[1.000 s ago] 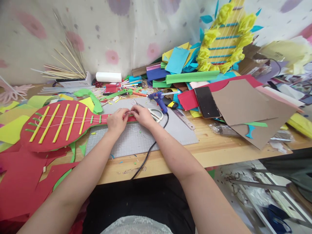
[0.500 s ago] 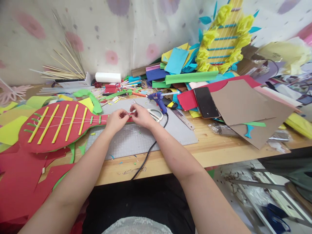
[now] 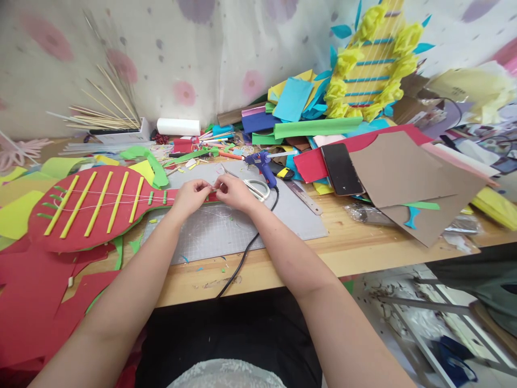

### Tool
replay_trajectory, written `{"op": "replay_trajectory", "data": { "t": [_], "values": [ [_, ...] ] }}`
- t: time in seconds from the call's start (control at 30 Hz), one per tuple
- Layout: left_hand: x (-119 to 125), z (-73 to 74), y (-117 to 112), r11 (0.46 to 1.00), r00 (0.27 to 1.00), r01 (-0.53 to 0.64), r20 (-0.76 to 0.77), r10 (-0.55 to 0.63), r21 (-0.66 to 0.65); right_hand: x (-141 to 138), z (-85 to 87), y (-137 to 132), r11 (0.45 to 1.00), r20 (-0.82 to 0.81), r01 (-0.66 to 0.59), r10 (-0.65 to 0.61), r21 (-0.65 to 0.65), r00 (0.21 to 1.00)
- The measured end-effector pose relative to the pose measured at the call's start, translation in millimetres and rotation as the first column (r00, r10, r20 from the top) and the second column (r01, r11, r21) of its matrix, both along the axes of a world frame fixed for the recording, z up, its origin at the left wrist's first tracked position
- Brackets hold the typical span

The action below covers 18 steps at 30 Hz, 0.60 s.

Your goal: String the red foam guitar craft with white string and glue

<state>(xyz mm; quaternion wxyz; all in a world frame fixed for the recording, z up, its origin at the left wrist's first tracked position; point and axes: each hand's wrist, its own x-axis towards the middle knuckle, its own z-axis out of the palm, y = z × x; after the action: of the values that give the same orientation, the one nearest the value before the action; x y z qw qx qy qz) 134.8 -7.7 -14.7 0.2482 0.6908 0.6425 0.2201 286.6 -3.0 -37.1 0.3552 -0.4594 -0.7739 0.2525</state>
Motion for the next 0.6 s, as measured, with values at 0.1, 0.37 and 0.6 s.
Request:
{"op": "replay_trajectory", "data": {
  "t": [0.1,0.37,0.6],
  "values": [
    [0.2,-0.5,0.5,1.0,1.0,-0.012,-0.012,0.012,-0.005,2.0,1.2,1.1,0.999,-0.066,0.035,-0.036,-0.011,0.997],
    [0.6,-1.1,0.5,1.0,1.0,-0.022,-0.01,0.022,0.003,3.8,5.8,-1.1,0.998,-0.095,-0.031,0.026,-0.053,0.995],
    [-1.6,-1.6,1.8,1.0,1.0,-0.007,0.02,0.007,0.002,6.6,7.8,1.4,0.999,0.024,0.009,-0.007,-0.052,1.0]
  ]
}}
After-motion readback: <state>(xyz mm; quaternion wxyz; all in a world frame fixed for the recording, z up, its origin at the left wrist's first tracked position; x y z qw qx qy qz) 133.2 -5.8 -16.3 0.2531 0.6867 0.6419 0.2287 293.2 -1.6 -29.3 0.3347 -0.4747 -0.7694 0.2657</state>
